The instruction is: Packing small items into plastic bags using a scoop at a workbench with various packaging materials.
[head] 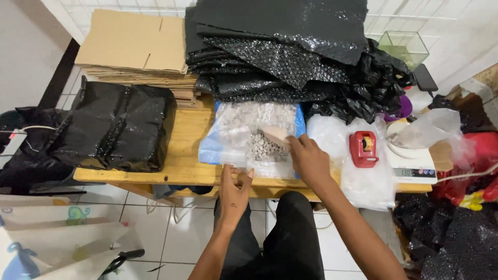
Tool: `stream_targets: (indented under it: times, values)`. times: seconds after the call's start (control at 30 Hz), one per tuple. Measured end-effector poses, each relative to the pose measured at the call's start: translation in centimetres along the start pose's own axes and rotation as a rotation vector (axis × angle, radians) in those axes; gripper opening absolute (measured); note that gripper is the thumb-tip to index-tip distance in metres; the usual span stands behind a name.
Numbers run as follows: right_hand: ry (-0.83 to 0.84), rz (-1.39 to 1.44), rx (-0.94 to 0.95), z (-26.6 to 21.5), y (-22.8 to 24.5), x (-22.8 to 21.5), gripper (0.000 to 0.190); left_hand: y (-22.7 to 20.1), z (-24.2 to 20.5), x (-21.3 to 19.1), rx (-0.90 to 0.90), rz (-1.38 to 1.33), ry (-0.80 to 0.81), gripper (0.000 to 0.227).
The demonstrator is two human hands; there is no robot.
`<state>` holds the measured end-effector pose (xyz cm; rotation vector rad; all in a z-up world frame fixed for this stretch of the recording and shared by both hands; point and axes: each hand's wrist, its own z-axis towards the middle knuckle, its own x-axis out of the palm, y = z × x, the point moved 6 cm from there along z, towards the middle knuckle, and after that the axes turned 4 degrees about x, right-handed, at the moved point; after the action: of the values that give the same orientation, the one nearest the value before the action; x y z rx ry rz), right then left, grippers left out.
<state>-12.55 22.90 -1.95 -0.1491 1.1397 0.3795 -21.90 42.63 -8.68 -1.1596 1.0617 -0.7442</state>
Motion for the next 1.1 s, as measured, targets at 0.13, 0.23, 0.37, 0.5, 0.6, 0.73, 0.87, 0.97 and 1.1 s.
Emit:
stream_targets:
  times: [0.13, 0.23, 0.37, 0.5, 0.6, 0.73, 0.87, 0.97, 1.1]
  values:
    - [0.074, -0.005, 0.058, 0.6, -0.9, -1.2, 0.018, 1.0, 0.6, 0.6, 0.023, -0.054, 0.024, 0.087]
    - [0.162, 0.006, 0.062, 0.8, -0.5, -1.6, 0.018, -0.3, 0.7, 0.5, 0.018, -0.053, 0.042, 0.098]
    - [0.251, 0.168, 0.08, 1.3, -0.3, 0.0, 0.021, -0.6, 0.8, -0.3, 0.002, -0.15, -0.003, 0.076]
    - [0.342, 0.35, 0.153, 1.9, -0.2, 1.3, 0.025, -1.8, 0.6, -0.9, -0.043, -0.262, 0.009, 0.075]
    - [0.356, 0.252, 0.091, 2.0, 0.6, 1.0, 0.025, -1.8, 0.3, -0.9, -0.036, -0.333, -0.001, 0.078]
    - [0.278, 0.042, -0.013, 1.9, 0.2, 4.6, 0.026, -2.8, 0.6, -0.8, -0.031, -0.371, -0.016, 0.079]
    - [0.24, 0.085, -0.05, 2.7, 1.5, 4.0, 0.029, 2.5, 0.9, 0.5, -0.026, -0.447, -0.032, 0.081]
    - [0.271, 0.149, 0.013, 2.6, 1.4, 4.4, 0.029, 4.4, 1.1, 1.0, -0.023, -0.472, -0.033, 0.081]
    - [0.398, 0.325, 0.155, 2.3, 1.2, 5.0, 0.035, 2.7, 0.6, 0.8, -0.007, -0.498, -0.05, 0.084]
